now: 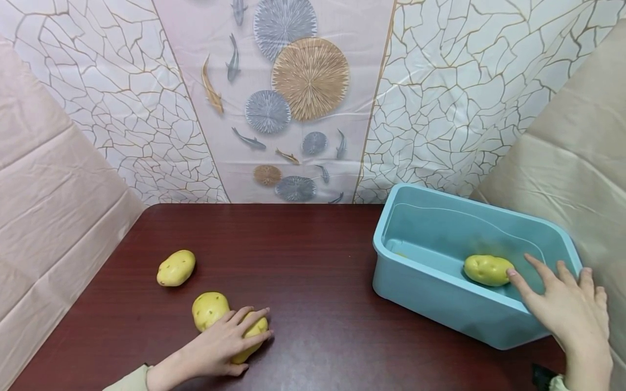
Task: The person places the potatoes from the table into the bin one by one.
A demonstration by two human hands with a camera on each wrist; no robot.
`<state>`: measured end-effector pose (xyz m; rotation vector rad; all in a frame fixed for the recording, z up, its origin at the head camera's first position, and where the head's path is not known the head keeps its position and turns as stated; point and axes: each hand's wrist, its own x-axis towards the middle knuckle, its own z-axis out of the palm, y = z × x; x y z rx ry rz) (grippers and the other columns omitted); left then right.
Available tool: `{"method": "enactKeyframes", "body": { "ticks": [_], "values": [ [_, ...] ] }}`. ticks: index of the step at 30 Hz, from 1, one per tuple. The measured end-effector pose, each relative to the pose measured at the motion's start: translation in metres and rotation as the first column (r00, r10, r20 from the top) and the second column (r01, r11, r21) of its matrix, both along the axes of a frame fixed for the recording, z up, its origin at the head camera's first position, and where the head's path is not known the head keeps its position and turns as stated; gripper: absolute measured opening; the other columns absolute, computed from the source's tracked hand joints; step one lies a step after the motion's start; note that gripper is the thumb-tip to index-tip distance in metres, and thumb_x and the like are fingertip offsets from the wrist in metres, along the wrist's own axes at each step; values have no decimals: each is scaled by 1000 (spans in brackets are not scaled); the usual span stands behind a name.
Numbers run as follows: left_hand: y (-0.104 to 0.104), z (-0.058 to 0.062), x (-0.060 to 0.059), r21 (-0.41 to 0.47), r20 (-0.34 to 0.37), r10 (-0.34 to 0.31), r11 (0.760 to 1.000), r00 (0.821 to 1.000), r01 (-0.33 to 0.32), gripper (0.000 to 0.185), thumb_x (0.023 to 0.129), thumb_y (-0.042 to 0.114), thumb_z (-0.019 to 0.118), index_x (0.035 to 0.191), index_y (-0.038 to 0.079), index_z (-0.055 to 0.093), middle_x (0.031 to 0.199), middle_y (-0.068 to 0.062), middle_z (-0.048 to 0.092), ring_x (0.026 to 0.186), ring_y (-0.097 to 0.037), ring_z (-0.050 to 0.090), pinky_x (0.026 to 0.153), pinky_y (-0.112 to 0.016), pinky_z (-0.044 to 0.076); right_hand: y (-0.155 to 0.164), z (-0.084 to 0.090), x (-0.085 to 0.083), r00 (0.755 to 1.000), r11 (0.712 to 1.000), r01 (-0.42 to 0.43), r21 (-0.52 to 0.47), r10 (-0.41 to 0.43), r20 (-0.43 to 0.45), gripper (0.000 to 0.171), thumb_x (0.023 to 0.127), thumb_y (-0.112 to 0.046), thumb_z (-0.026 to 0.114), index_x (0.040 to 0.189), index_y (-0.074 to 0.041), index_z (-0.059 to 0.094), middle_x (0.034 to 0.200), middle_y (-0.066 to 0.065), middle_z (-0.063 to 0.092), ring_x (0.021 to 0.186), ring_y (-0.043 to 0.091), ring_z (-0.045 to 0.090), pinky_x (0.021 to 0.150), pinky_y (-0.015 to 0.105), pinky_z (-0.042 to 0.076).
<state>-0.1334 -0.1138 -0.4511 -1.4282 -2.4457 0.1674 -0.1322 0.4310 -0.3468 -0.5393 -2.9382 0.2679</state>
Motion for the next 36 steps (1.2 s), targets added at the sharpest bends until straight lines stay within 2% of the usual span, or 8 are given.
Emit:
{"method": "enactKeyframes", "body": {
  "ticks": [17,25,36],
  "values": [
    [3,2,2,5,51,-11,1000,999,11,65,61,43,71,119,21,53,129,-14,45,101,-28,50,75,-37,46,0,0,0,1000,1000,-10,16,10,0,85,88,-62,17,137,7,14,136,41,5,128,53,0,105,57,-8],
    [6,6,0,25,12,-20,999,1000,20,65,57,43,71,116,21,54,127,-12,46,100,-26,49,74,-36,45,1,-1,0,1000,1000,-18,13,18,-19,85,88,-62,17,137,8,15,136,41,4,128,53,0,105,56,-9],
    [9,13,-1,-11,36,-25,1000,999,25,63,62,44,70,119,22,52,129,-12,44,103,-26,48,74,-36,46,1,-1,1,1000,1000,-21,17,22,-21,85,88,-62,18,136,8,16,136,41,7,128,53,2,105,56,-9]
  ]
}}
